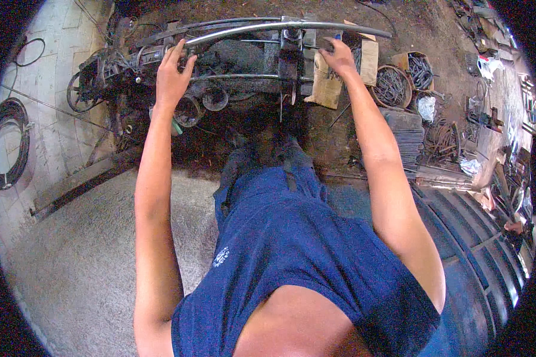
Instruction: Measure and adjust a metal pipe on a fabrication machine.
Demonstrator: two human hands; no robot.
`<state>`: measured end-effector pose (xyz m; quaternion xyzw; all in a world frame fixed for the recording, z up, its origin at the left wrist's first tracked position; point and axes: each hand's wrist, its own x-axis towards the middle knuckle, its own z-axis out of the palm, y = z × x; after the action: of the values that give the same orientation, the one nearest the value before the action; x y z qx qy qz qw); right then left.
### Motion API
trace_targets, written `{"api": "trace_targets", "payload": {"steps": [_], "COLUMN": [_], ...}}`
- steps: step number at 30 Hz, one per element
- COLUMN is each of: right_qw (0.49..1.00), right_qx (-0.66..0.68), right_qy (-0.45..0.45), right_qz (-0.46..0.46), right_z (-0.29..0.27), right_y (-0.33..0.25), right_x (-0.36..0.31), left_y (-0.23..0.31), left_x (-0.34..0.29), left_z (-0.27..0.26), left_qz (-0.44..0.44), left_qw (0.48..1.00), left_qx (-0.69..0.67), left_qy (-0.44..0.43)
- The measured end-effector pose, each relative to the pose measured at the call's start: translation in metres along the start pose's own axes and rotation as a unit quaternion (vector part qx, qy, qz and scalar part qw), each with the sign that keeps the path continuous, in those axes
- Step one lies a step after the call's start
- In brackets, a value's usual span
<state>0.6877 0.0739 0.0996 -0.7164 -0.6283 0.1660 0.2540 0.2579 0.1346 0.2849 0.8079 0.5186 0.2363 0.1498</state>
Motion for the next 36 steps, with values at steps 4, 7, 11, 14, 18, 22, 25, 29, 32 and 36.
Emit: {"api": "trace_targets", "payload": {"steps": [4,7,11,14,18,22,25,29,32,36], "right_qw": [0.983,0.932,0.884,0.880,0.932,0.957,0.977,0.982,0.974,0.955], "right_qx": [0.045,0.172,0.203,0.153,-0.038,-0.084,-0.155,-0.161,-0.148,0.086], "right_qy": [0.151,0.218,0.310,0.360,0.354,0.227,0.088,-0.089,-0.172,-0.282], "right_qz": [0.091,0.232,0.286,0.270,-0.067,-0.157,-0.118,0.041,0.005,-0.019], "right_z": [-0.018,-0.047,-0.069,-0.095,-0.144,-0.149,-0.150,-0.150,-0.129,-0.077], "right_y": [0.001,0.008,0.065,0.048,-0.058,-0.089,-0.095,-0.143,-0.201,-0.278], "right_x": [-0.014,-0.033,-0.053,-0.051,-0.017,0.020,0.020,-0.023,-0.081,-0.038], "left_y": [0.000,-0.004,-0.001,-0.001,-0.002,-0.003,-0.012,-0.056,-0.082,-0.118], "left_x": [-0.003,-0.006,-0.004,-0.009,-0.013,-0.018,-0.034,-0.098,-0.164,-0.234], "left_z": [0.000,-0.002,0.006,0.006,0.007,0.010,0.005,-0.009,-0.027,-0.048], "left_qz": [0.024,0.013,0.000,-0.010,-0.029,0.047,-0.012,-0.121,-0.222,-0.290], "left_qw": [0.999,0.999,1.000,1.000,1.000,0.997,0.999,0.988,0.967,0.949], "left_qx": [0.039,0.031,0.000,-0.010,-0.010,0.034,-0.028,-0.089,-0.119,-0.120], "left_qy": [0.008,-0.001,-0.002,-0.001,-0.005,0.051,0.042,0.033,0.033,0.018]}}
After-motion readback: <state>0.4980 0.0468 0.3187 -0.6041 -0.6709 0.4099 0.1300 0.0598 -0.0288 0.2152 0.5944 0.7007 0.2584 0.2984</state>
